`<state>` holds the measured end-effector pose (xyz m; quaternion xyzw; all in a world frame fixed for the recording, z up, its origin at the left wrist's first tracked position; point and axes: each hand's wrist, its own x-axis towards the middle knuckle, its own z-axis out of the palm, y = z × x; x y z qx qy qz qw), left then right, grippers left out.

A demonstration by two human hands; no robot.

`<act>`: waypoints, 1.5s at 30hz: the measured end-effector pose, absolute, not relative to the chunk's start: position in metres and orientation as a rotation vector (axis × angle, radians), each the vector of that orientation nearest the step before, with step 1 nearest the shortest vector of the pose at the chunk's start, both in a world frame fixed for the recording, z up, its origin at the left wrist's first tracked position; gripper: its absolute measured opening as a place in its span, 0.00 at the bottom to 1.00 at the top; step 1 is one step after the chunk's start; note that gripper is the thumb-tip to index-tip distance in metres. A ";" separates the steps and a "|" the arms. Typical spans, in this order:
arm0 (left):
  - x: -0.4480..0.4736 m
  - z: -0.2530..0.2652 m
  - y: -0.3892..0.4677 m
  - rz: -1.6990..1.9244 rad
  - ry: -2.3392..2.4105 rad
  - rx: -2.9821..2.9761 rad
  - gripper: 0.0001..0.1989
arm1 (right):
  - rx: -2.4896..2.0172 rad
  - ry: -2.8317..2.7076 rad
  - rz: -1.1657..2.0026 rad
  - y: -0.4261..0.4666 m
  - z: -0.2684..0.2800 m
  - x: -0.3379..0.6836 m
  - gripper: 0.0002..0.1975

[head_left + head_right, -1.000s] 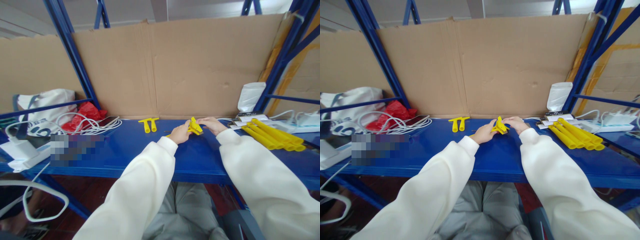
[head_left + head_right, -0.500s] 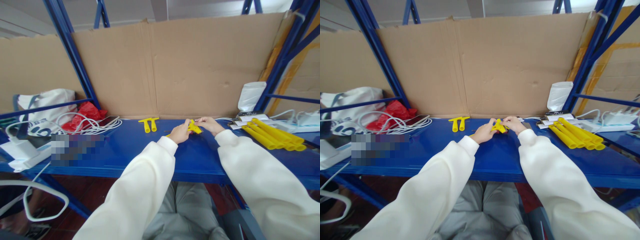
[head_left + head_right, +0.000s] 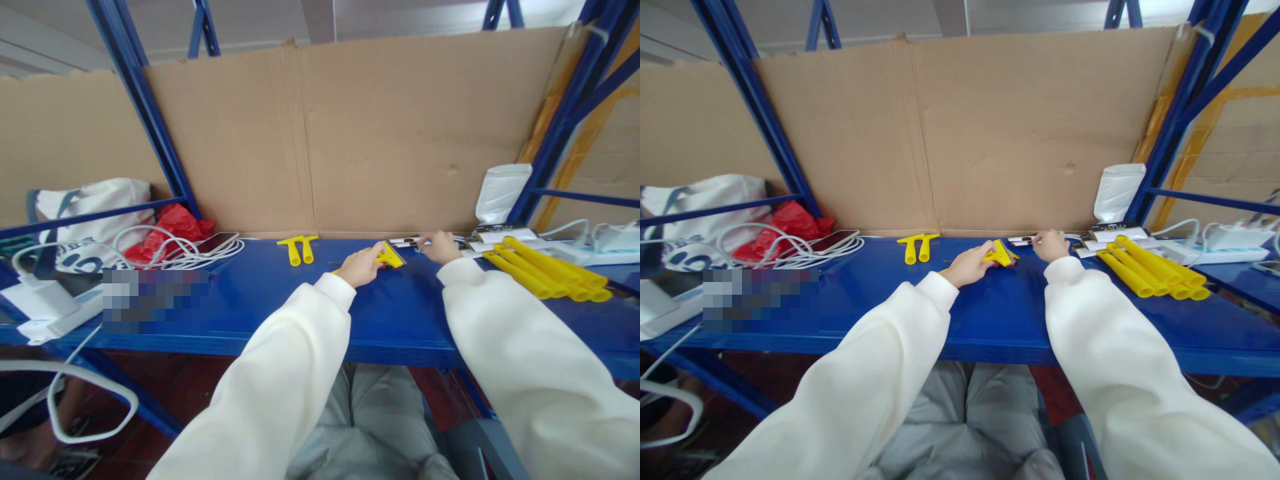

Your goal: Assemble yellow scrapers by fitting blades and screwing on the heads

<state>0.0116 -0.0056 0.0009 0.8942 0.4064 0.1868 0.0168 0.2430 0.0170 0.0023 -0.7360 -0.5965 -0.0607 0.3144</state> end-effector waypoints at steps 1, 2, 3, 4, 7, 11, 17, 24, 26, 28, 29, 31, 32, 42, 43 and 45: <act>0.011 0.001 -0.005 0.578 1.263 2.780 0.16 | -2.069 -1.584 -0.183 0.015 0.002 0.245 0.11; 0.011 0.000 -0.005 0.575 1.261 2.781 0.16 | -2.180 -1.593 -0.173 0.013 0.001 0.245 0.14; 0.011 0.000 -0.004 0.572 1.259 2.781 0.16 | -2.258 -1.613 -0.146 0.012 0.001 0.245 0.17; 0.011 0.000 -0.004 0.571 1.260 2.780 0.16 | -2.299 -1.646 -0.137 0.010 0.001 0.245 0.20; 0.011 0.000 -0.004 0.569 1.264 2.777 0.17 | -2.355 -1.707 -0.134 0.008 0.001 0.242 0.25; 0.012 0.001 -0.005 0.557 1.264 2.775 0.16 | -2.389 -1.740 -0.140 0.008 -0.001 0.241 0.26; 0.012 0.002 -0.006 0.546 1.266 2.784 0.16 | -2.411 -1.784 -0.145 0.012 -0.008 0.242 0.26; 0.012 0.002 -0.006 0.546 1.257 2.780 0.16 | -2.380 -1.813 -0.209 0.013 -0.011 0.241 0.26; 0.012 0.001 -0.006 0.550 1.241 2.778 0.16 | -2.407 -1.823 -0.175 0.013 -0.010 0.240 0.26; 0.012 0.001 -0.006 0.558 1.228 2.777 0.15 | -2.432 -1.831 -0.136 0.013 -0.010 0.238 0.26; 0.013 0.001 -0.005 0.561 1.221 2.776 0.15 | -2.436 -1.833 -0.129 0.013 -0.010 0.238 0.26; 0.013 0.000 -0.004 0.560 1.213 2.776 0.16 | -2.421 -1.833 -0.140 0.013 -0.009 0.238 0.25; 0.012 0.000 -0.004 0.556 1.211 2.776 0.16 | -2.408 -1.830 -0.146 0.013 -0.008 0.238 0.24; 0.012 0.002 -0.007 0.535 1.226 2.783 0.16 | -2.396 -1.714 -0.047 0.011 0.001 0.232 0.13; 0.012 0.002 -0.007 0.537 1.228 2.787 0.16 | -2.392 -1.718 -0.013 0.012 0.001 0.233 0.13; 0.012 0.001 -0.007 0.541 1.233 2.793 0.16 | -2.370 -1.735 0.035 0.015 0.000 0.236 0.12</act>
